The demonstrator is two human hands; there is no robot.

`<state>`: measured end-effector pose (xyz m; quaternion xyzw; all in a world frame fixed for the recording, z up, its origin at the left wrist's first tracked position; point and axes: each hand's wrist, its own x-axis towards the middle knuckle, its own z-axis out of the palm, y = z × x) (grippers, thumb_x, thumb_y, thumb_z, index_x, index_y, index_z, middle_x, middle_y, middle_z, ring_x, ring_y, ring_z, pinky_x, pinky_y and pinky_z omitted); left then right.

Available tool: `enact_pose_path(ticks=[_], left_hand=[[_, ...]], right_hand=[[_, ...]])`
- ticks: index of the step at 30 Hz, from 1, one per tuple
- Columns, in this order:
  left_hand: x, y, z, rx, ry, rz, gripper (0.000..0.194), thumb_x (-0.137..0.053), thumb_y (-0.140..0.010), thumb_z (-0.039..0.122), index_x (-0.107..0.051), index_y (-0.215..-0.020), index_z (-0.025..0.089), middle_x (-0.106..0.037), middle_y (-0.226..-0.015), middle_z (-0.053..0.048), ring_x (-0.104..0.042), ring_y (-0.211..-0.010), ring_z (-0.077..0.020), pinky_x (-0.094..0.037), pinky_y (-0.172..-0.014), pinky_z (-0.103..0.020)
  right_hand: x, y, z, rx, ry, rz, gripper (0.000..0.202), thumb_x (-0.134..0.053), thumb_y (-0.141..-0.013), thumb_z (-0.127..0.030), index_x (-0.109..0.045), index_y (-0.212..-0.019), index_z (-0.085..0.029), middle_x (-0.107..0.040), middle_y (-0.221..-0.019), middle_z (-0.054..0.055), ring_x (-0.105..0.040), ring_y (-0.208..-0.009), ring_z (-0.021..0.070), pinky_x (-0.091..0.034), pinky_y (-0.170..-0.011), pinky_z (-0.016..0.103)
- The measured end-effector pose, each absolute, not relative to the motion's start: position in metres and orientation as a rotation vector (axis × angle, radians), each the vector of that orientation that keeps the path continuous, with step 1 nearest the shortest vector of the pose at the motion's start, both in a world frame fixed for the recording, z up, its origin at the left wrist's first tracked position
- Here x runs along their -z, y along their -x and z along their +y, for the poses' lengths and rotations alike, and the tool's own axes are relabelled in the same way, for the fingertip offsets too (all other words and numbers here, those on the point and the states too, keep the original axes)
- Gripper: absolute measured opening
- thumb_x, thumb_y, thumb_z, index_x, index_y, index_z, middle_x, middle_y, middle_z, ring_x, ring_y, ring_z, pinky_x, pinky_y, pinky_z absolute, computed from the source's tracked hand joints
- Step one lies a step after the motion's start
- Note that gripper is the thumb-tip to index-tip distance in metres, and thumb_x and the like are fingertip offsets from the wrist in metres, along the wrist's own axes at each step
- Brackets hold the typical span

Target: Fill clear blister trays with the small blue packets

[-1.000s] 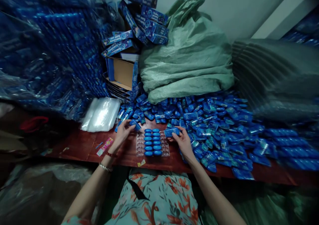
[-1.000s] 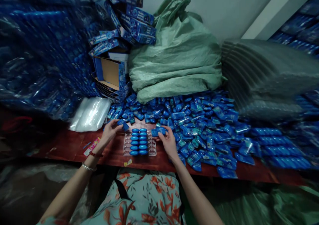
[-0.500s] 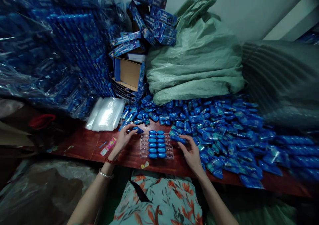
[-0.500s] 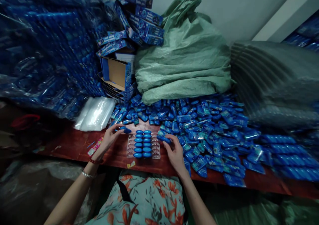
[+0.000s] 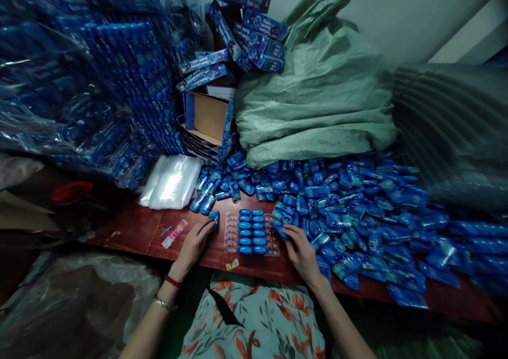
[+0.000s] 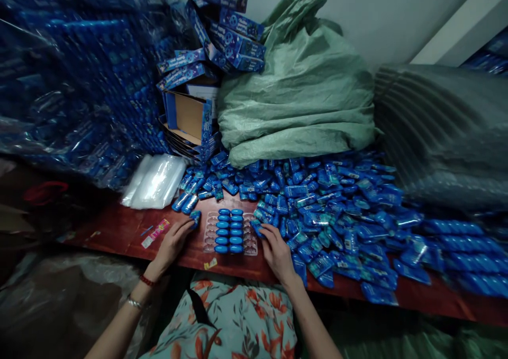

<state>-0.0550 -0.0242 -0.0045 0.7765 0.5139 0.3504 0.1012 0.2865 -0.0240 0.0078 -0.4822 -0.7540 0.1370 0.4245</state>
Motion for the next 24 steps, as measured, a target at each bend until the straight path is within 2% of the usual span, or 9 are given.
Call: enact_pose_path(ticks=[5,11,17,20,24], left_hand=[[-0.015,0.038,-0.017,-1.303,-1.904,1.619,0.023,-0.046,-0.089,0.021,-0.058,-0.109,0.021,-0.066,-0.105,-0.008,-0.062,-0.098,-0.019,-0.051,-0.086,-0.035],[-0.015,0.022,-0.003,-1.15,-1.927,1.444,0.024,-0.042,-0.09,0.02,-0.059,-0.107,0.02,-0.066,-0.103,-0.008,-0.062,-0.098,-0.0189,-0.05,-0.087,-0.035],[-0.022,0.032,0.014,-0.752,-2.3,1.207,0.036,-0.034,-0.091,0.009,-0.05,-0.121,0.02,-0.058,-0.118,-0.01,-0.055,-0.109,-0.0176,-0.046,-0.092,-0.034],[-0.035,0.034,0.028,-0.481,-2.445,1.192,0.032,-0.037,-0.091,0.012,-0.05,-0.119,0.021,-0.057,-0.115,-0.009,-0.056,-0.104,-0.0186,-0.048,-0.087,-0.033],[-0.056,0.031,0.045,-0.303,-2.631,1.107,0.026,-0.039,-0.091,0.013,-0.052,-0.113,0.018,-0.058,-0.109,-0.008,-0.058,-0.098,-0.0191,-0.049,-0.082,-0.031]], right_hand=[[-0.018,-0.285,-0.015,-0.475,1.32,-1.701,0.016,-0.052,-0.087,-0.026,-0.058,-0.102,-0.023,-0.064,-0.099,0.005,-0.062,-0.093,0.0201,-0.051,-0.085,0.038],[-0.013,-0.281,-0.02,-0.686,1.318,-1.829,0.02,-0.047,-0.09,-0.028,-0.059,-0.105,-0.025,-0.064,-0.103,0.005,-0.062,-0.097,0.0206,-0.05,-0.089,0.038],[-0.016,-0.282,-0.018,-0.702,1.238,-1.959,0.029,-0.042,-0.09,-0.02,-0.057,-0.114,-0.026,-0.062,-0.11,0.006,-0.06,-0.102,0.0192,-0.05,-0.09,0.035],[-0.02,-0.284,-0.016,-0.696,1.248,-2.031,0.034,-0.04,-0.089,-0.016,-0.055,-0.118,-0.027,-0.06,-0.113,0.006,-0.059,-0.106,0.0188,-0.05,-0.092,0.035],[-0.017,-0.285,-0.016,-0.635,1.268,-2.096,0.042,-0.038,-0.086,-0.01,-0.054,-0.122,-0.026,-0.059,-0.117,0.007,-0.058,-0.108,0.0193,-0.05,-0.092,0.035]])
